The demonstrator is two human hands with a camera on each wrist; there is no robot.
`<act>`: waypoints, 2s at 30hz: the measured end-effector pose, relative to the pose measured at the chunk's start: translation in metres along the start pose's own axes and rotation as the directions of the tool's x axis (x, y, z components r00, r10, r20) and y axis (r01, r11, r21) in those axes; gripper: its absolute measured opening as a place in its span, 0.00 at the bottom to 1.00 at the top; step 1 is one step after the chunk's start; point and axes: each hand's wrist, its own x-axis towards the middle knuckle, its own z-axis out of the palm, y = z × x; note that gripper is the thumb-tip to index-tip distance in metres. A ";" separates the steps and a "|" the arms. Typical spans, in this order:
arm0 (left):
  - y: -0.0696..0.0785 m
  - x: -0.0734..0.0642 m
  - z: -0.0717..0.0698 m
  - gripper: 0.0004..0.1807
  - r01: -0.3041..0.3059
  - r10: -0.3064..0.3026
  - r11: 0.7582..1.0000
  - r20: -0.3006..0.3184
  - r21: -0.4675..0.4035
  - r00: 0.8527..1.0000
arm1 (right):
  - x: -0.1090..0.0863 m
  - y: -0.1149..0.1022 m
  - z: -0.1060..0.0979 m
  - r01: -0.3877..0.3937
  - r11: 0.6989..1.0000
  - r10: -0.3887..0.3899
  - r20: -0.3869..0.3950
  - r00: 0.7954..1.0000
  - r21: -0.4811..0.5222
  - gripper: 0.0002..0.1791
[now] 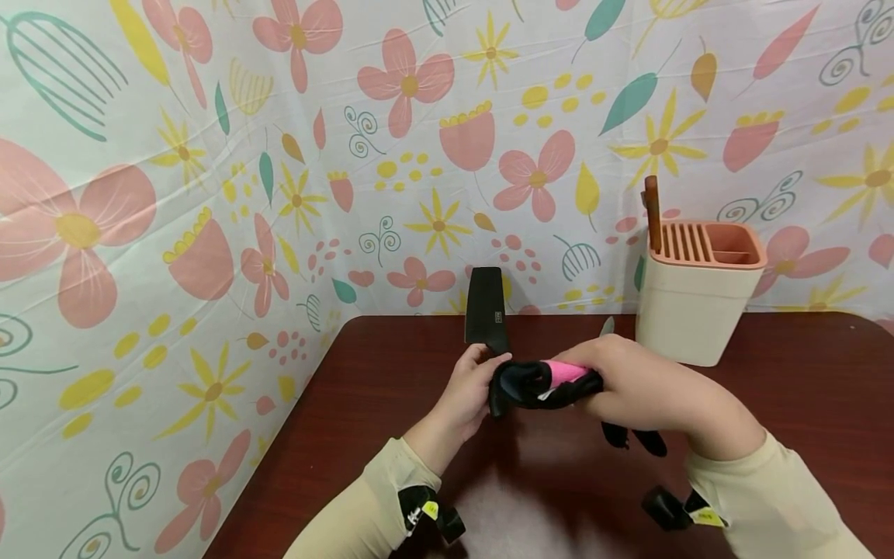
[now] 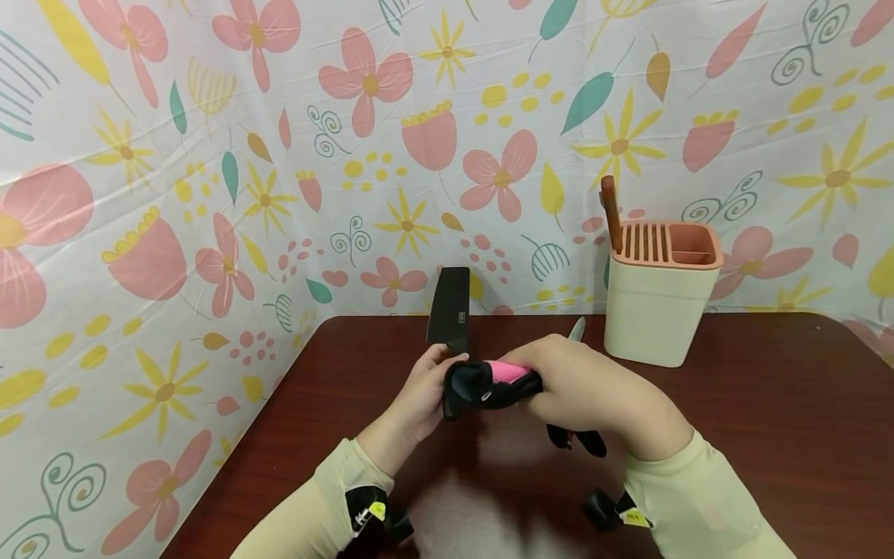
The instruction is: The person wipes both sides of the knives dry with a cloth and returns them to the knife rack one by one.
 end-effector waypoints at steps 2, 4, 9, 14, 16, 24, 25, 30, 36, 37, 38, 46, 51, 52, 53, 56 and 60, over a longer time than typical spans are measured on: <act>0.000 -0.002 0.002 0.14 0.014 -0.014 1.000 0.016 0.007 1.000 | 0.001 0.008 0.000 -0.006 0.999 0.007 -0.027 1.000 0.031 0.27; -0.001 -0.004 0.004 0.19 0.029 -0.030 0.999 0.043 0.016 0.999 | 0.003 0.017 0.001 -0.042 0.998 0.045 -0.072 0.996 0.045 0.25; -0.002 -0.010 0.011 0.29 0.073 -0.078 0.996 0.109 0.050 0.991 | 0.006 0.045 0.004 -0.148 0.989 0.141 -0.277 0.950 -0.004 0.18; -0.007 -0.017 0.020 0.32 0.092 -0.104 0.993 0.171 0.080 0.980 | 0.009 0.072 0.009 -0.231 0.973 0.201 -0.461 0.864 -0.007 0.23; -0.010 -0.019 0.024 0.31 0.100 -0.116 0.991 0.201 0.085 0.973 | 0.009 0.081 0.010 -0.274 0.962 0.236 -0.509 0.828 0.001 0.21; -0.014 -0.031 0.041 0.28 0.148 -0.186 0.978 0.295 0.145 0.937 | 0.014 0.096 0.018 -0.370 0.929 0.264 -0.660 0.703 -0.023 0.18; -0.014 -0.033 0.042 0.28 0.154 -0.195 0.976 0.303 0.156 0.933 | 0.015 0.097 0.019 -0.374 0.927 0.255 -0.665 0.702 -0.040 0.18; -0.016 -0.038 0.047 0.28 0.165 -0.214 0.971 0.326 0.172 0.921 | 0.020 0.105 0.028 -0.400 0.912 0.267 -0.605 0.750 -0.093 0.18; -0.019 -0.039 0.046 0.28 0.171 -0.221 0.971 0.348 0.168 0.911 | 0.023 0.111 0.043 -0.395 0.914 0.317 -0.450 0.835 -0.091 0.20; -0.019 -0.039 0.046 0.27 0.172 -0.223 0.970 0.349 0.171 0.910 | 0.023 0.112 0.045 -0.399 0.913 0.324 -0.435 0.840 -0.089 0.20; -0.020 -0.038 0.046 0.28 0.172 -0.224 0.970 0.350 0.174 0.909 | 0.023 0.112 0.046 -0.399 0.913 0.329 -0.426 0.843 -0.086 0.21; -0.019 -0.036 0.046 0.25 0.171 -0.228 0.967 0.348 0.187 0.909 | 0.022 0.111 0.047 -0.388 0.920 0.328 -0.434 0.839 -0.054 0.22; -0.018 -0.036 0.046 0.24 0.173 -0.226 0.968 0.336 0.183 0.914 | 0.022 0.104 0.046 -0.392 0.918 0.341 -0.395 0.853 -0.055 0.23; -0.018 -0.035 0.046 0.24 0.173 -0.225 0.968 0.332 0.180 0.916 | 0.022 0.103 0.046 -0.391 0.918 0.341 -0.386 0.857 -0.057 0.23; -0.018 -0.035 0.045 0.24 0.173 -0.224 0.969 0.328 0.176 0.918 | 0.023 0.101 0.046 -0.389 0.919 0.339 -0.376 0.862 -0.061 0.23; -0.017 -0.034 0.043 0.26 0.168 -0.216 0.971 0.320 0.169 0.923 | 0.025 0.095 0.047 -0.374 0.925 0.330 -0.346 0.878 -0.069 0.22; -0.015 -0.032 0.040 0.28 0.160 -0.206 0.973 0.320 0.164 0.925 | 0.028 0.087 0.047 -0.362 0.929 0.324 -0.308 0.895 -0.076 0.22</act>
